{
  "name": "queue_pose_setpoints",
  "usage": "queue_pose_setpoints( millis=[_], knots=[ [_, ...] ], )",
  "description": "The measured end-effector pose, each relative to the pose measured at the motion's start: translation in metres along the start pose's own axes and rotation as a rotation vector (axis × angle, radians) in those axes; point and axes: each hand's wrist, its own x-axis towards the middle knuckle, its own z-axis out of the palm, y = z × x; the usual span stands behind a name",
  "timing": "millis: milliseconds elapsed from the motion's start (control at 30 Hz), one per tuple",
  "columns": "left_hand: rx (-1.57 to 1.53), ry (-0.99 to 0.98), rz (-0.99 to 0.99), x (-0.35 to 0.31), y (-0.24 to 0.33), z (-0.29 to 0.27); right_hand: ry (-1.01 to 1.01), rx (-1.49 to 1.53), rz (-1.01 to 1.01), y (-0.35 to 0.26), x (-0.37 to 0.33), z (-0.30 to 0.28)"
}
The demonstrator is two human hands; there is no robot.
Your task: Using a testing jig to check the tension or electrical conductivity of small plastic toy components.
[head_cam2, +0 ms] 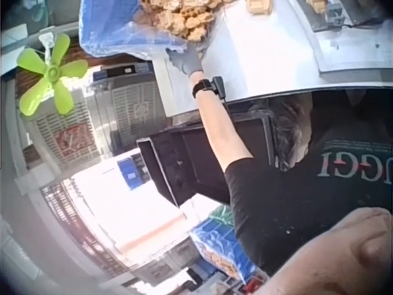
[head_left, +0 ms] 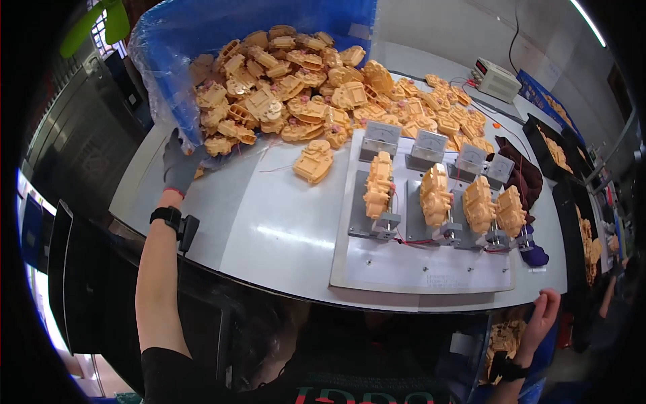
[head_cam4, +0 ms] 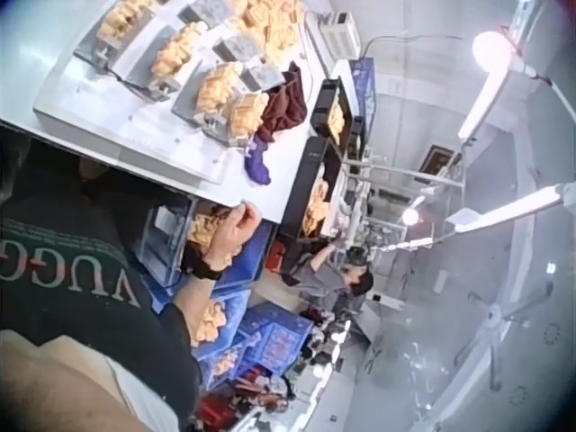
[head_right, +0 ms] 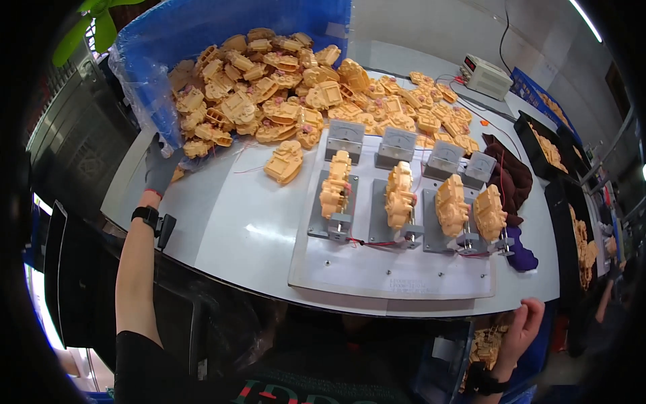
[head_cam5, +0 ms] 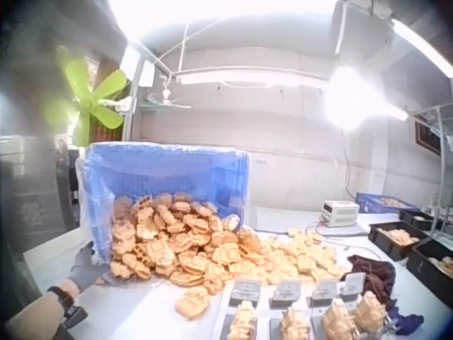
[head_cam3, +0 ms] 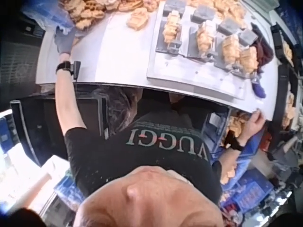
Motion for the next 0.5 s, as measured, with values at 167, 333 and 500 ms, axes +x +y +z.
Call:
queue_pose_setpoints(
  millis=[167,333,500],
  knots=[
    [0.476,-0.397,-0.347,-0.066,-0.023,-0.032,-0.225,0.134,0.228,0.0,0.022,0.061],
    [0.418,-0.47,-0.341,-0.077,0.02,-0.035,-0.259,0.073,0.179,-0.008,0.003,0.085],
    [0.384,-0.559,-0.24,-0.098,0.063,-0.045,-0.234,0.126,0.194,-0.001,0.0,0.084]
  ],
)
